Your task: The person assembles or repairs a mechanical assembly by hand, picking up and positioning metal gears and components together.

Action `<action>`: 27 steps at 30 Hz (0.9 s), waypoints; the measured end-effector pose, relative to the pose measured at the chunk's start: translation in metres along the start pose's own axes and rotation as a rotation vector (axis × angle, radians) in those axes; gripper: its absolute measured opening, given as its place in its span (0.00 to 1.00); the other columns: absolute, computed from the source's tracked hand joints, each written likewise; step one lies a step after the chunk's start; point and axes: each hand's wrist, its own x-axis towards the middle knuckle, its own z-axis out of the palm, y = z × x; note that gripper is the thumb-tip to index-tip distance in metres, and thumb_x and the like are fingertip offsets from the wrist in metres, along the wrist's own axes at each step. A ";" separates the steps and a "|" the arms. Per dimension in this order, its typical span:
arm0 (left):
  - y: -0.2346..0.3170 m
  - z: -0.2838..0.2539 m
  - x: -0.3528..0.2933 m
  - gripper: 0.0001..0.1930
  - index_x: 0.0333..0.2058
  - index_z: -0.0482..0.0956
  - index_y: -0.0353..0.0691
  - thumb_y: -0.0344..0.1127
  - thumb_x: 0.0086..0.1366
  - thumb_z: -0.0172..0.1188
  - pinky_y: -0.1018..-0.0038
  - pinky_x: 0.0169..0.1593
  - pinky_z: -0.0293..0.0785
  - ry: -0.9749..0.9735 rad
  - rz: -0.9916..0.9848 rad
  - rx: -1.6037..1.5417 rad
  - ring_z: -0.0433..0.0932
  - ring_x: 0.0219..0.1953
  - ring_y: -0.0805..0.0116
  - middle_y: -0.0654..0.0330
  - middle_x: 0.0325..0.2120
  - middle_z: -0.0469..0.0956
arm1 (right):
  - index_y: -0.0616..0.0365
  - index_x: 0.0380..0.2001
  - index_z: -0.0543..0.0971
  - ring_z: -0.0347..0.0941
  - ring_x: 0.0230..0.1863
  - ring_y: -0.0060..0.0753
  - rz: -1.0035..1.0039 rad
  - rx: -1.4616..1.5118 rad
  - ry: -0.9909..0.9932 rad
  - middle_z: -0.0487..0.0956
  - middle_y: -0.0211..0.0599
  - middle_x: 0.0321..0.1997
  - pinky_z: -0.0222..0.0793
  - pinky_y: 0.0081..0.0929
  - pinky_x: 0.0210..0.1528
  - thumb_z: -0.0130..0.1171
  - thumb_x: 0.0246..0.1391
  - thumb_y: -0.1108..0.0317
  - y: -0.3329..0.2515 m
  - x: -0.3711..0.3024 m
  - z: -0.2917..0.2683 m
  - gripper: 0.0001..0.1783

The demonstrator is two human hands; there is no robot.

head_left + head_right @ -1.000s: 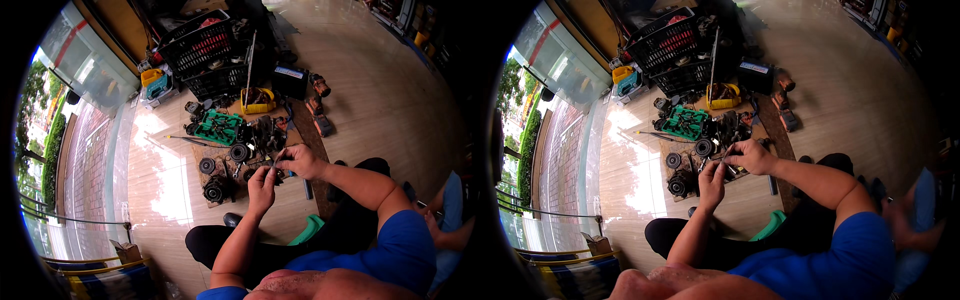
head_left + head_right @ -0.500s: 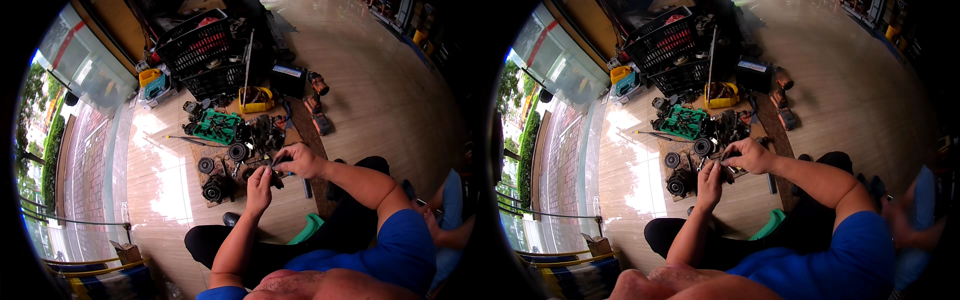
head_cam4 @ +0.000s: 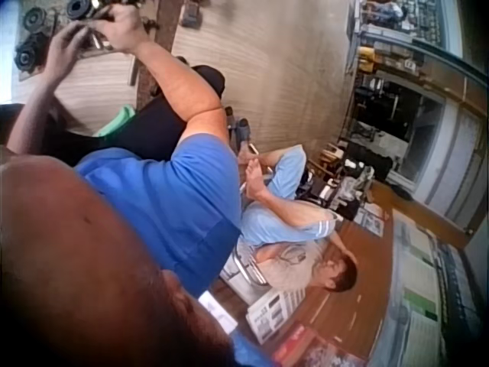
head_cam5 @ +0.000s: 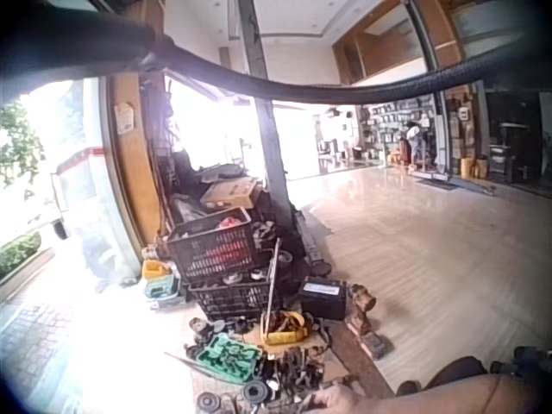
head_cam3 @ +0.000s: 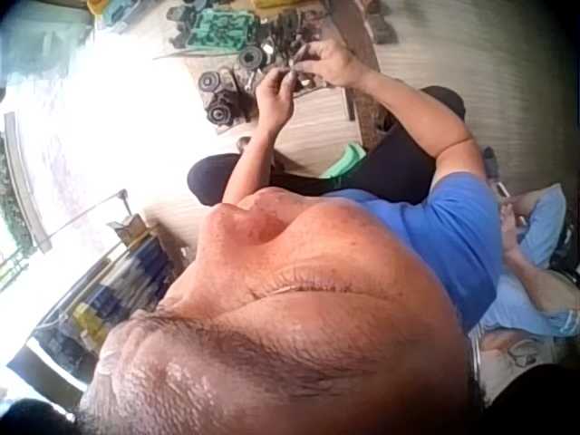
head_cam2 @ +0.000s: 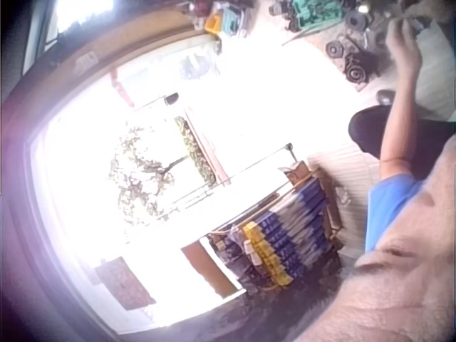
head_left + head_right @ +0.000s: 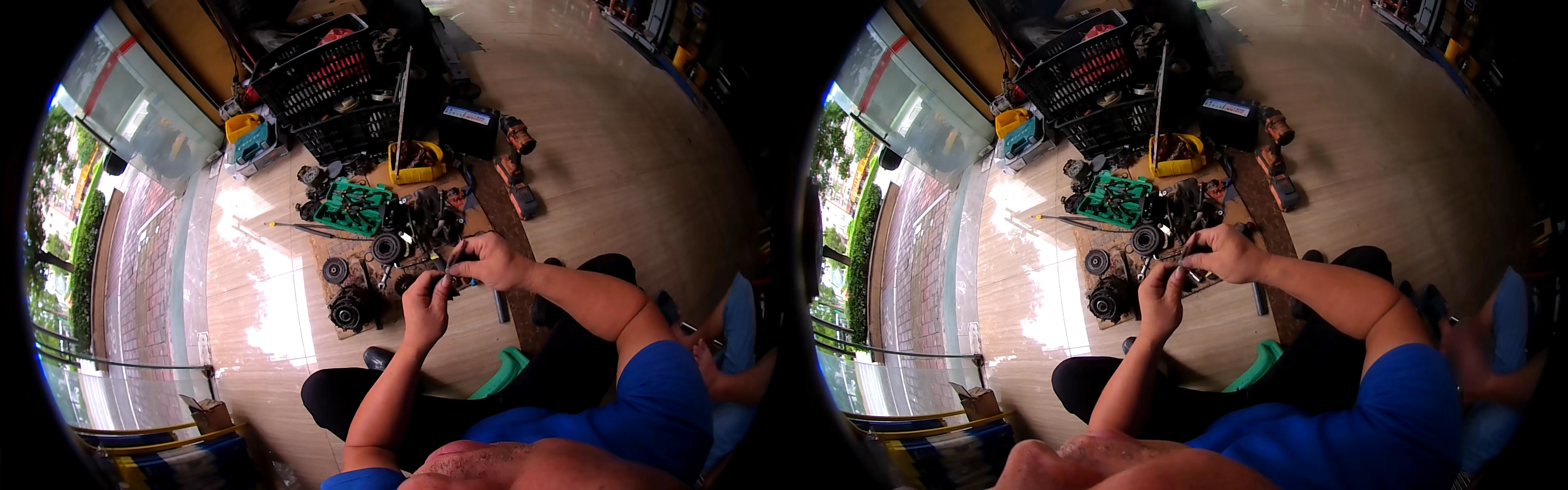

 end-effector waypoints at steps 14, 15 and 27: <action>-0.003 -0.005 0.001 0.12 0.33 0.75 0.31 0.35 0.71 0.50 0.83 0.30 0.65 -0.065 -0.112 -0.150 0.67 0.26 0.82 0.67 0.22 0.73 | 0.62 0.33 0.80 0.72 0.32 0.13 -0.034 -0.026 -0.005 0.80 0.27 0.31 0.70 0.16 0.36 0.62 0.55 0.72 -0.008 -0.001 0.002 0.05; -0.002 -0.003 0.001 0.11 0.34 0.75 0.31 0.34 0.70 0.51 0.83 0.31 0.66 -0.037 -0.107 -0.151 0.68 0.27 0.82 0.67 0.23 0.74 | 0.62 0.33 0.80 0.72 0.33 0.13 -0.045 -0.039 0.007 0.80 0.27 0.31 0.70 0.16 0.37 0.62 0.55 0.72 -0.008 -0.001 0.002 0.05; 0.001 -0.005 0.000 0.09 0.35 0.74 0.32 0.33 0.71 0.50 0.82 0.32 0.68 -0.058 -0.117 -0.202 0.71 0.27 0.81 0.65 0.23 0.76 | 0.62 0.35 0.80 0.72 0.33 0.13 -0.021 0.001 0.000 0.80 0.28 0.32 0.69 0.16 0.37 0.63 0.54 0.73 -0.006 -0.001 0.003 0.06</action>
